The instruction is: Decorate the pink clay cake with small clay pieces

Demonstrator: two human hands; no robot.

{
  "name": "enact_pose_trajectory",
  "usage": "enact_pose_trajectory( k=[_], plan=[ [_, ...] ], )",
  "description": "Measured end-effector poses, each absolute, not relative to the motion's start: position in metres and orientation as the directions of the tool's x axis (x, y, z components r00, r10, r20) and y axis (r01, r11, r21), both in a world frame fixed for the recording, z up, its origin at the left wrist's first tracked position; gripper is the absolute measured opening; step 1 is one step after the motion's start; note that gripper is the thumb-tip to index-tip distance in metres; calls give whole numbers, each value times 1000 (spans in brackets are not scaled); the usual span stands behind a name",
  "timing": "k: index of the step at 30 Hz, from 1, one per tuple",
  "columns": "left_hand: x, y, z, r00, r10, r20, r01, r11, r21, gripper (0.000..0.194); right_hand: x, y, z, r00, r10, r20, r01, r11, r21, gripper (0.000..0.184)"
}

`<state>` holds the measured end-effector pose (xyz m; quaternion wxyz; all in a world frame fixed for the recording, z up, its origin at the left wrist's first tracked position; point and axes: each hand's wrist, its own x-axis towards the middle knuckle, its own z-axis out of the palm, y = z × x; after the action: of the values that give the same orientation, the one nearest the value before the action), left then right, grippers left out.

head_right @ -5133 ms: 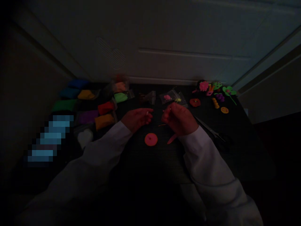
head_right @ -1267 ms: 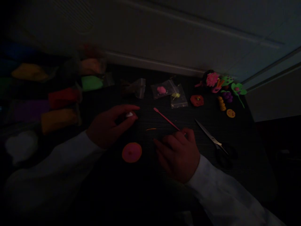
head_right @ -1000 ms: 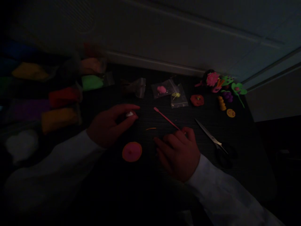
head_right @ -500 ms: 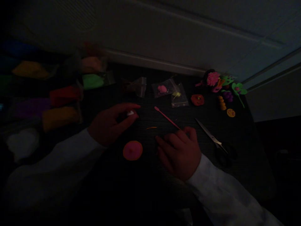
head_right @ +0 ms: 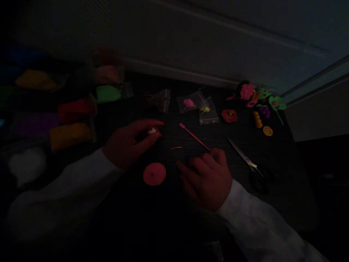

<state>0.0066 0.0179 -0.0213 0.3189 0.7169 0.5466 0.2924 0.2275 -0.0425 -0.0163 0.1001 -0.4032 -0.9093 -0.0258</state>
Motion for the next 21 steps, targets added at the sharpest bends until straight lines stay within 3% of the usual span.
enact_pose_trajectory(
  k=[10,21],
  plan=[
    [6,18,-19,245,964,103,633,-239,736,31,230,-39,-15,-584,771,254,781,619,-81,33],
    [6,18,-20,250,961,116,636,-254,729,31,229,-42,-17,-629,747,214,761,648,-25,32]
  ],
)
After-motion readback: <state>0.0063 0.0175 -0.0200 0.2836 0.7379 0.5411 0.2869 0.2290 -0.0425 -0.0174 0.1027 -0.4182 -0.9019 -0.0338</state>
